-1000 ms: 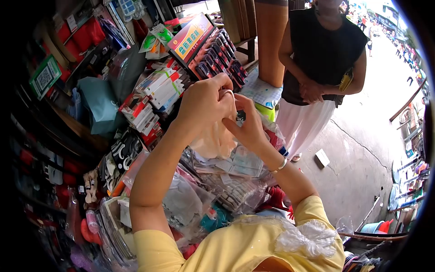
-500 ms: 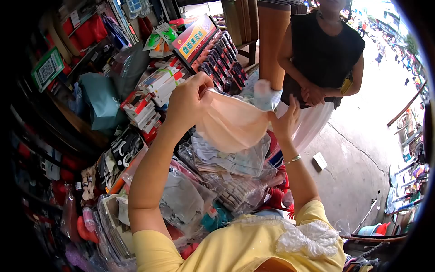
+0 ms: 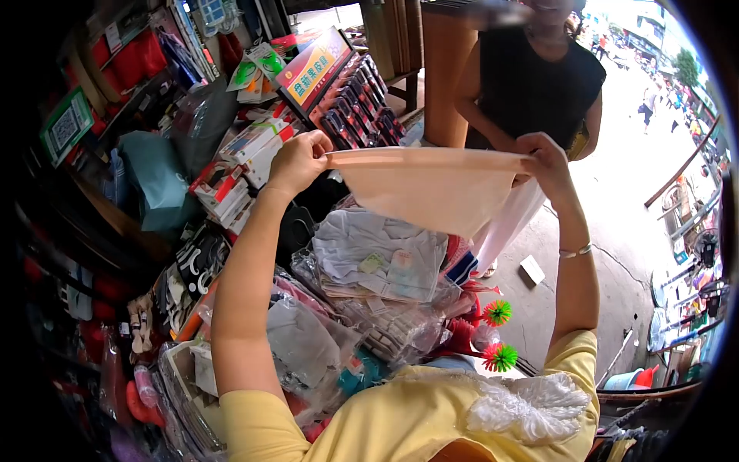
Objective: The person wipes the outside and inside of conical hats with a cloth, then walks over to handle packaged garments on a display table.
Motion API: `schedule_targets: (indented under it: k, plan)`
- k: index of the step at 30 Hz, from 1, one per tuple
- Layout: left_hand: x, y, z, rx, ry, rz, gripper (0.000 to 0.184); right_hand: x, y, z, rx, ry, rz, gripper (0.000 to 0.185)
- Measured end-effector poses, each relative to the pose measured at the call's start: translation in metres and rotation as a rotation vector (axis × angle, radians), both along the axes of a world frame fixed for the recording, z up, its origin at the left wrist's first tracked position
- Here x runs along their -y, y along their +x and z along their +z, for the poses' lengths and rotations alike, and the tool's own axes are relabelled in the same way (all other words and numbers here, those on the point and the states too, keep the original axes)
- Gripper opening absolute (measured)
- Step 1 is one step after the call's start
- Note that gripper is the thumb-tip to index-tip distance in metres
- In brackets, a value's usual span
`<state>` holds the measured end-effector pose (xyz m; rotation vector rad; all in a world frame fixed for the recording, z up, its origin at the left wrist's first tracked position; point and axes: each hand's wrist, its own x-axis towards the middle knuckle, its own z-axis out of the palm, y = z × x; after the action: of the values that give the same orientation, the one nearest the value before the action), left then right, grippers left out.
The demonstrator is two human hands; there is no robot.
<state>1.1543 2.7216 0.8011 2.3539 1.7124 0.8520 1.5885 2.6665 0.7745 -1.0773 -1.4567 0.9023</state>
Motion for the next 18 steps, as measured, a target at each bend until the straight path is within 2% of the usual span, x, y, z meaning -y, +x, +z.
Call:
schedule_targets:
  k: [6,8,14,16,18]
  plan:
    - [-0.025,0.051,0.004,-0.049,-0.042,-0.014,0.008,-0.002,0.031,0.006,0.209,0.025,-0.151,0.025]
    - [-0.031,0.065,0.001,-0.047,0.001,-0.065,0.010,0.004,0.039,0.007,0.280,-0.065,-0.287,0.026]
    - [-0.049,0.088,-0.018,-0.024,-0.036,-0.133,0.010,0.010,0.061,-0.008,0.227,-0.202,-0.293,0.033]
    - [-0.051,0.096,-0.024,-0.019,-0.052,-0.137,0.011,0.014,0.061,-0.012,0.114,-0.113,-0.243,0.033]
    - [-0.047,0.102,-0.025,-0.053,-0.102,-0.102,0.015,0.016,0.063,-0.012,0.102,-0.146,-0.263,0.031]
